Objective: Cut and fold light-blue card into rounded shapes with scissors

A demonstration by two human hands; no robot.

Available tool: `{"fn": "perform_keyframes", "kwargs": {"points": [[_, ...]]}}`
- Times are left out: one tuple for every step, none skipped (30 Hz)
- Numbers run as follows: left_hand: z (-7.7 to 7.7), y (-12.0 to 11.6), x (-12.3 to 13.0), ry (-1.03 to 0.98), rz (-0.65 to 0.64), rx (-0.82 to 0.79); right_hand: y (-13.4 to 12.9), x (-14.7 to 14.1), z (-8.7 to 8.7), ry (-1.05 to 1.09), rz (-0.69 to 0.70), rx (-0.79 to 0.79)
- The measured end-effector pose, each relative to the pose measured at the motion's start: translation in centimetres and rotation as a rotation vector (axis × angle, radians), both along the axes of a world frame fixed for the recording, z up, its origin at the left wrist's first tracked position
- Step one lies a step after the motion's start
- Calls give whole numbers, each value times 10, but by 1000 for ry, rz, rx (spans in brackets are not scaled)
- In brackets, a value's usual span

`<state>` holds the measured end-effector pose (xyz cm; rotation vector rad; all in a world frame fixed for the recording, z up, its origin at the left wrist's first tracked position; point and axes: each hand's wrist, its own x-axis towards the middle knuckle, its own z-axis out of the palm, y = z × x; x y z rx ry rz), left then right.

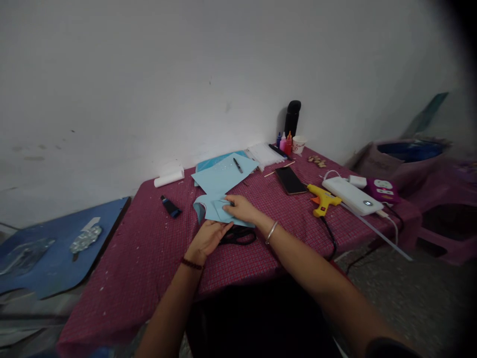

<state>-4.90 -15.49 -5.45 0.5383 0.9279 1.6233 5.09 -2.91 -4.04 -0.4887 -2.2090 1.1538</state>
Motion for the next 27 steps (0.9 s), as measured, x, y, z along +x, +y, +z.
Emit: {"fn": "perform_keyframes", "kwargs": {"points": [[0,0,0,6,0,-2,0,0,0,-6,-5,4],[-1,1,0,12,2,-1,-1,0,0,-12,-11,8],[-1,1,0,18,3,0,-1,0,0,-18,-17,13],[-2,1,-1,23,2,2,-1,0,-1,-25,-24,17],[-3,1,-2,28,-3,6,-1,0,-1,-31,-30,21],[-4,1,-2,33,-14,13,-2,-1,-1,-38,-36,26],[-4,1,-3,39,-28,19,-2,-1,-1,-44,-42,31],[-5,1,-3,46,-44,26,-2,-1,-1,-50,-49,36],[-5,0,-3,53,-57,32,-3,-1,-1,-56,-56,42],[-4,0,-3,61,-65,35,-3,-1,-1,-62,-62,49],[-4,0,-2,69,-66,32,-4,0,0,-68,-67,56],[-3,0,-2,74,-58,26,-4,0,0,-74,-72,63],[-2,0,-1,75,-45,16,-4,0,0,-79,-74,70],[-1,0,-1,74,-32,5,-5,0,0,-84,-75,76],[0,0,0,70,-20,-4,-5,-1,0,-89,-77,82],[0,0,0,66,-10,-13,-5,-1,-1,-92,-79,87],[0,1,0,61,-1,-24,-5,-1,-1,-95,-84,91],[0,1,0,59,8,-40,-5,-1,-2,-98,-90,95],[-1,2,0,60,17,-62,-5,-2,-3,-101,-99,99],[-1,2,0,64,27,-86,-6,-2,-3,-104,-109,102],[-1,3,0,71,38,-109,-7,-2,-4,-104,-120,103],[-1,3,0,81,46,-127,-7,-2,-5,-102,-136,103],[-1,3,1,91,53,-137,-8,-2,-5,-96,-156,103],[-1,3,1,101,60,-142,-8,-2,-5,-87,-180,107],[-1,3,1,109,69,-145,-8,-2,-5,-76,-204,112],[-1,3,2,116,80,-145,-8,-1,-5,-60,-228,118],[0,3,2,123,92,-147,-7,-1,-6,-40,-250,124]]}}
